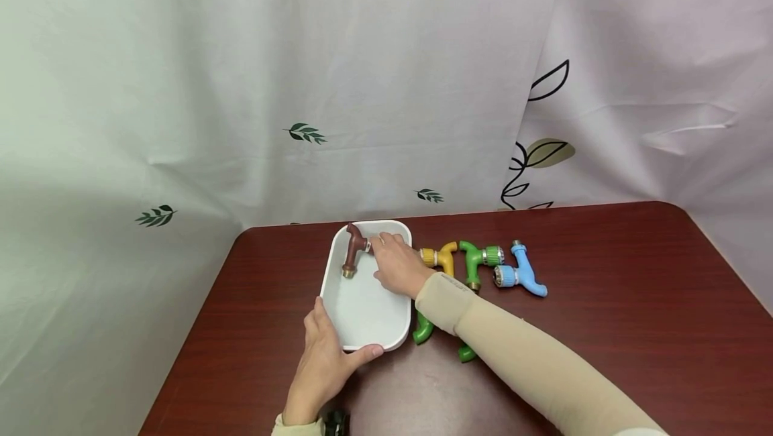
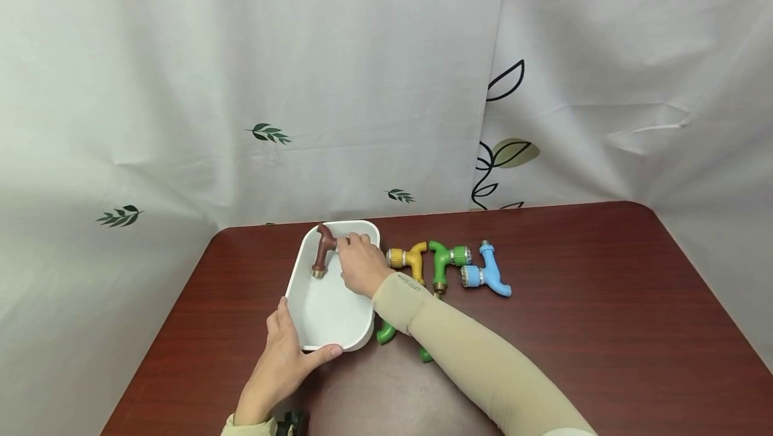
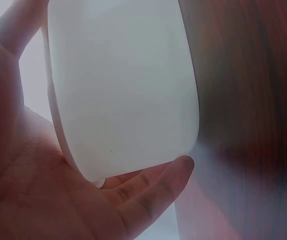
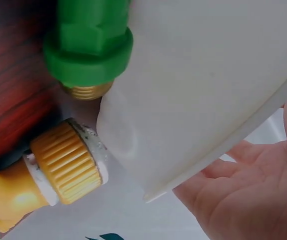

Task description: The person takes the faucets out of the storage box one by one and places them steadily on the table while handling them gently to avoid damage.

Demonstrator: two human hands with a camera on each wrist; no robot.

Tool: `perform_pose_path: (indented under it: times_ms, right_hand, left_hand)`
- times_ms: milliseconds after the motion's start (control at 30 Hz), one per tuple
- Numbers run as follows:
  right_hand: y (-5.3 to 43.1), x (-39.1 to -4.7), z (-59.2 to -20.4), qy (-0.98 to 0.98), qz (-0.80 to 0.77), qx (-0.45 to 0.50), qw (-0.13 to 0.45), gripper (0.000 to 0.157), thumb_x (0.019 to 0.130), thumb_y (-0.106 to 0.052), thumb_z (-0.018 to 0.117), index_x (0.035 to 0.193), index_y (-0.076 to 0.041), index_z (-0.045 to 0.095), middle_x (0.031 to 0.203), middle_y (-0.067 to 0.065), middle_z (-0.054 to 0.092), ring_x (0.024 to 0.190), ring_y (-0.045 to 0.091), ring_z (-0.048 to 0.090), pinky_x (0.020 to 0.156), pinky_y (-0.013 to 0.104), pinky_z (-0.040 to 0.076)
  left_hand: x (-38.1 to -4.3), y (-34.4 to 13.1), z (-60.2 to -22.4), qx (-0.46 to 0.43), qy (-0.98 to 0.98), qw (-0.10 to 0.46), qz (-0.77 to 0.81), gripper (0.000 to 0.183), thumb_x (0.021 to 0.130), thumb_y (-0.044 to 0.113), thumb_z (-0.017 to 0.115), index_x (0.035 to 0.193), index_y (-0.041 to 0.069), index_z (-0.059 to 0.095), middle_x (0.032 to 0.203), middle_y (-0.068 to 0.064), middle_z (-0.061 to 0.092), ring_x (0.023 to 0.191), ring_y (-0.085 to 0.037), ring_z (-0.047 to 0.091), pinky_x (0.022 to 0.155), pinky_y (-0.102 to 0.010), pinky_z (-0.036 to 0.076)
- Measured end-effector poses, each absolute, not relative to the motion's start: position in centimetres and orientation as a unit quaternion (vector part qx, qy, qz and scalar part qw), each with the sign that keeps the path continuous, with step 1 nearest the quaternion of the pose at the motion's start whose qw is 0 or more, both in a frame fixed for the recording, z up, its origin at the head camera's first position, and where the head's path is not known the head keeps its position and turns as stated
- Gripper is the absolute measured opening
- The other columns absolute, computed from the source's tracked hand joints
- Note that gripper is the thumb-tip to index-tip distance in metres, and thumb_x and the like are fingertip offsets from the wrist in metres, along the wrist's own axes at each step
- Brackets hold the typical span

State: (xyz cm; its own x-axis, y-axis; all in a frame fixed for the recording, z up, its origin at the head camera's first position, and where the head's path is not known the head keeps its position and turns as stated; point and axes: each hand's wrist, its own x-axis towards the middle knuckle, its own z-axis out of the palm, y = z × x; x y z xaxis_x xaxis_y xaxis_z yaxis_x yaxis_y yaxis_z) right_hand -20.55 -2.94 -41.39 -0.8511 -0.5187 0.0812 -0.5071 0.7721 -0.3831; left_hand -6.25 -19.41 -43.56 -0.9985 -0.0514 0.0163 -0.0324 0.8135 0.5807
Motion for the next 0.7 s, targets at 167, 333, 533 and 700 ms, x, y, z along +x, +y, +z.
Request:
perform_pose_path:
  times_ms: [167, 333, 533, 700]
  right_hand:
    - [-3.4, -20.9, -41.4, 0.94, -0.197, -0.276, 0.031, 0.063, 0.091, -0.018, 0.076, 0.144, 0.002, 0.048, 0.143, 0.024, 0.049, 0.127, 0.038, 0.05, 0.102, 0.044, 0.046]
    - [-3.8, -21.1, -41.1, 0.945, -0.179, -0.271, 0.044, 0.062, 0.092, -0.02, 0.074, 0.144, 0.002, 0.046, 0.142, 0.021, 0.051, 0.126, 0.035, 0.05, 0.101, 0.042, 0.046]
    - [-4.2, -21.7, -40.9, 0.943, -0.187, -0.269, 0.049, 0.061, 0.091, -0.018, 0.075, 0.142, 0.003, 0.048, 0.136, 0.02, 0.055, 0.121, 0.034, 0.053, 0.101, 0.041, 0.046]
    - [-4.2, -22.3, -41.5, 0.942, -0.205, -0.26, 0.059, 0.062, 0.089, -0.013, 0.077, 0.142, 0.001, 0.049, 0.138, 0.017, 0.056, 0.121, 0.034, 0.055, 0.101, 0.04, 0.046]
  left_hand:
    - [-6.2, -19.4, -43.6, 0.022, -0.952, 0.012, -0.305, 0.141, 0.066, 0.058, 0.088, 0.153, -0.013, 0.003, 0.143, -0.034, 0.026, 0.129, -0.048, 0.04, 0.1, -0.055, 0.042]
    - [-6.3, -19.4, -43.6, 0.02, -0.953, 0.013, -0.303, 0.141, 0.066, 0.058, 0.088, 0.153, -0.013, 0.003, 0.143, -0.034, 0.026, 0.129, -0.048, 0.04, 0.1, -0.055, 0.042]
    - [-6.4, -19.5, -43.5, 0.018, -0.954, 0.012, -0.299, 0.141, 0.067, 0.058, 0.088, 0.152, -0.015, 0.003, 0.143, -0.035, 0.025, 0.13, -0.049, 0.039, 0.1, -0.055, 0.041]
    - [-6.4, -19.5, -43.6, 0.021, -0.954, 0.008, -0.298, 0.141, 0.066, 0.058, 0.088, 0.152, -0.015, 0.004, 0.143, -0.035, 0.025, 0.13, -0.049, 0.039, 0.101, -0.056, 0.041]
